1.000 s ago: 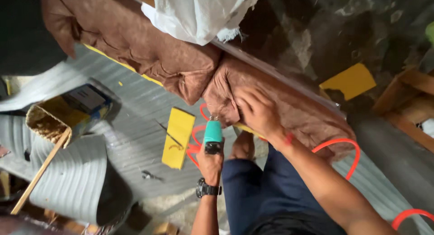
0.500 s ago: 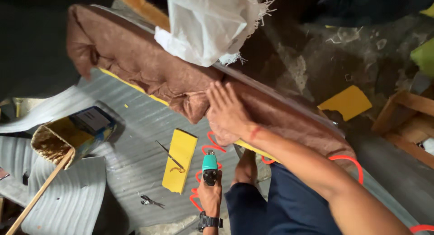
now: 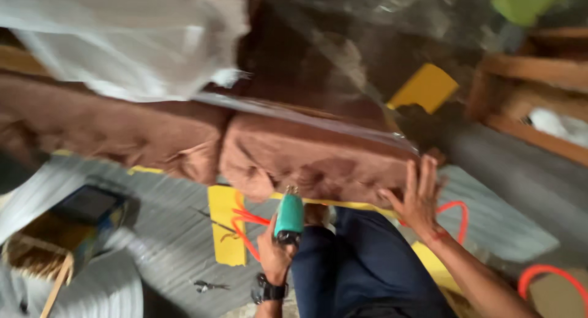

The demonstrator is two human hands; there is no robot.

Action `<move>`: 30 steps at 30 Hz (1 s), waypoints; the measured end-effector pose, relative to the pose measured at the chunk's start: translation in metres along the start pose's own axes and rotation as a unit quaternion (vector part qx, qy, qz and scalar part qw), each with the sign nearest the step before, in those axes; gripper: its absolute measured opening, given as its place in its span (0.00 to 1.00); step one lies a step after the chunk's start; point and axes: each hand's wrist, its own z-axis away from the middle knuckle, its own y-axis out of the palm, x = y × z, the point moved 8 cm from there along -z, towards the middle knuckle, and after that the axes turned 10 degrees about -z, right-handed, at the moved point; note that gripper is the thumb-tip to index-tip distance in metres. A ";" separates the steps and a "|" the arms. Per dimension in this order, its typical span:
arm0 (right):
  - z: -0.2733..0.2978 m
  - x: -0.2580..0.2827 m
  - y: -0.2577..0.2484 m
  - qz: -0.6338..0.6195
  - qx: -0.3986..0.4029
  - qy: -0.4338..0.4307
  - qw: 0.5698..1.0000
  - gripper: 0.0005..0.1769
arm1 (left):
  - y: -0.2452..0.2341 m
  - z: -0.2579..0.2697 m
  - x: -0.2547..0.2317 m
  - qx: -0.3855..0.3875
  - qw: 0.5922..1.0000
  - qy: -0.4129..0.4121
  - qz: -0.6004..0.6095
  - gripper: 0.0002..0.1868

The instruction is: The person staples fabric onto a foam-padded furniture piece using a pneumatic stapler, stretching the material around edges and corners while another person assists by holding the fabric taut.

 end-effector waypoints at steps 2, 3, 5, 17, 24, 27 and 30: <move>0.032 -0.025 -0.012 -0.014 -0.031 0.071 0.997 0.59 | 0.026 0.000 -0.024 0.125 0.986 0.031 -0.105 0.40; 0.044 -0.031 -0.003 -0.017 -0.033 0.134 0.990 0.64 | 0.043 -0.006 -0.023 0.222 0.958 -0.025 -0.179 0.42; 0.066 -0.048 -0.009 -0.148 -0.143 0.220 0.954 0.63 | 0.047 -0.018 -0.065 0.134 0.973 0.084 -0.170 0.36; 0.137 -0.089 -0.057 -0.326 -0.020 0.439 0.837 0.19 | 0.038 -0.029 -0.079 -0.041 0.952 0.213 -0.216 0.27; 0.137 -0.063 -0.086 -0.212 -0.178 0.210 0.938 0.27 | 0.047 -0.015 -0.087 0.080 0.988 0.029 -0.127 0.14; 0.149 -0.033 -0.064 -0.283 -0.195 0.180 0.922 0.03 | 0.042 0.012 -0.141 -0.072 0.914 0.373 -0.144 0.19; 0.125 0.016 -0.015 -0.192 -0.175 0.264 0.929 0.10 | 0.050 -0.016 -0.087 0.047 0.983 0.071 -0.163 0.12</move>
